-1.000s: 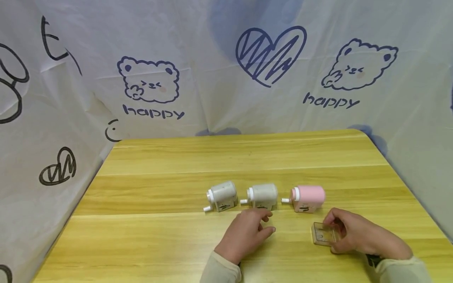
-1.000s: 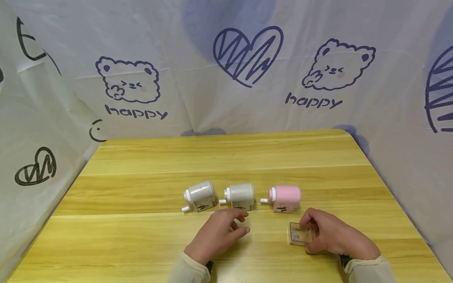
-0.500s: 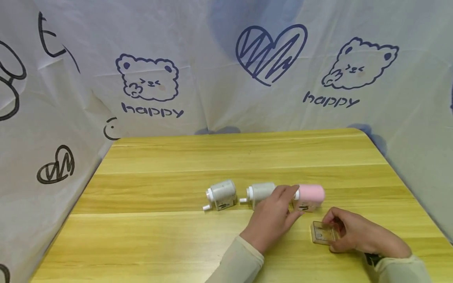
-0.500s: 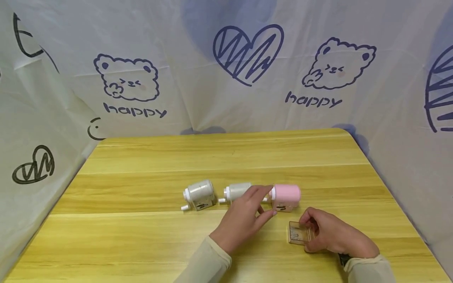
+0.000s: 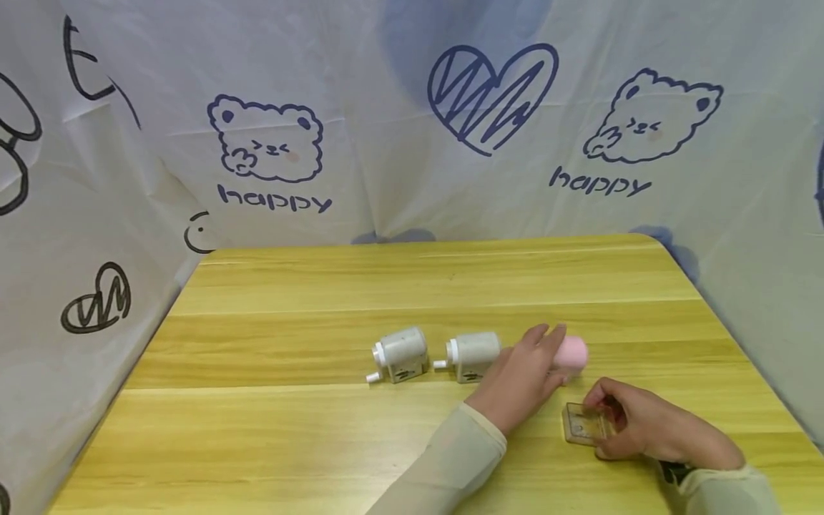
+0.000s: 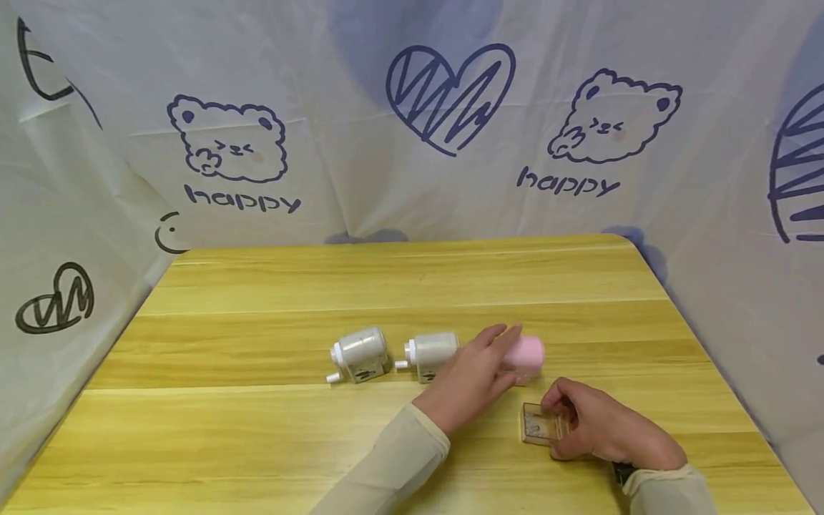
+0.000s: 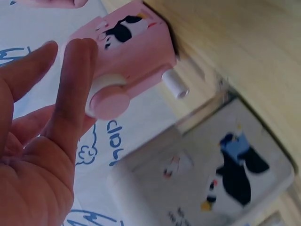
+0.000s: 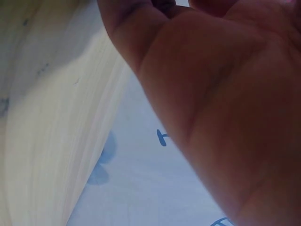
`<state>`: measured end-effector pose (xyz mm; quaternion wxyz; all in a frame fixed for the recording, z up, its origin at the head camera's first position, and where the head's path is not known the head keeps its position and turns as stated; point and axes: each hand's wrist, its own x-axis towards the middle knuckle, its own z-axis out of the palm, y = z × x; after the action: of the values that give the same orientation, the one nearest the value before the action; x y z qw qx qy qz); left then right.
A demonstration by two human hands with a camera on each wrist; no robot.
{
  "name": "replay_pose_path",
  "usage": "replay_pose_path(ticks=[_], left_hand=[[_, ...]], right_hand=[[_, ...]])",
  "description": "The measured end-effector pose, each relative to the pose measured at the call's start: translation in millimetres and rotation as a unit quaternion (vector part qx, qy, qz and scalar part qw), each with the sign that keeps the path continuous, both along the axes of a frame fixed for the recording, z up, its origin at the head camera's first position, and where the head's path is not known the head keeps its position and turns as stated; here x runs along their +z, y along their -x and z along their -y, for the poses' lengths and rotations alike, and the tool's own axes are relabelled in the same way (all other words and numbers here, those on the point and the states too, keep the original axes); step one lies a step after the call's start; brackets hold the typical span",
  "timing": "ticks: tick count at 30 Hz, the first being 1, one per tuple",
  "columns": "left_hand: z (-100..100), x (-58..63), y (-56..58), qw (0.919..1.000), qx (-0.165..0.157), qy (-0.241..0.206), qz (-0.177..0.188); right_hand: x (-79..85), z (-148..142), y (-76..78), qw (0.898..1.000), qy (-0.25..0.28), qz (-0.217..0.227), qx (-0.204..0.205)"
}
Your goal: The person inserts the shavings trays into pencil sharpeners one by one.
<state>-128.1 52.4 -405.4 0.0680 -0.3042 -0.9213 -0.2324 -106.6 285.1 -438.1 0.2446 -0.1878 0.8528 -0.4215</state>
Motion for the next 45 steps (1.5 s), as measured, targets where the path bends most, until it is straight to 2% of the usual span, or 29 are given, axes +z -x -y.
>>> replay_pose_path(ticks=[5,10,18,24,27,34,41,45], left_hand=[[-8,-5.1,3.4,0.9997,0.003,-0.008,0.022],[-11,-9.0,6.5,0.9992,0.000,-0.031,0.027],[-10,-13.9,8.2,0.9976,0.020,-0.038,0.055],[-12,-17.2,8.8,0.9987,0.036,-0.005,0.036],[-11,-17.1,7.7,0.9991,0.030,-0.005,0.029],[3,-6.8,0.4,0.9994,0.002,-0.015,0.030],[20,12.7,-17.7,0.9994,0.004,0.030,0.014],[30,24.0,-28.8,0.9993,-0.009,0.029,0.021]], right_hand=[[-0.9,-1,1.3,1.000,0.010,0.002,0.001],[-0.8,-1,1.8,1.000,0.007,0.003,-0.002],[1.1,-1,0.4,1.000,-0.006,0.004,-0.008],[1.9,0,0.2,1.000,-0.013,-0.005,-0.009],[2.1,0,-0.3,1.000,-0.008,-0.006,-0.009],[1.5,1,-1.5,1.000,-0.001,-0.001,-0.012],[0.6,0,-1.2,1.000,0.008,0.009,-0.009],[0.3,-1,-0.8,1.000,0.017,0.014,0.001]])
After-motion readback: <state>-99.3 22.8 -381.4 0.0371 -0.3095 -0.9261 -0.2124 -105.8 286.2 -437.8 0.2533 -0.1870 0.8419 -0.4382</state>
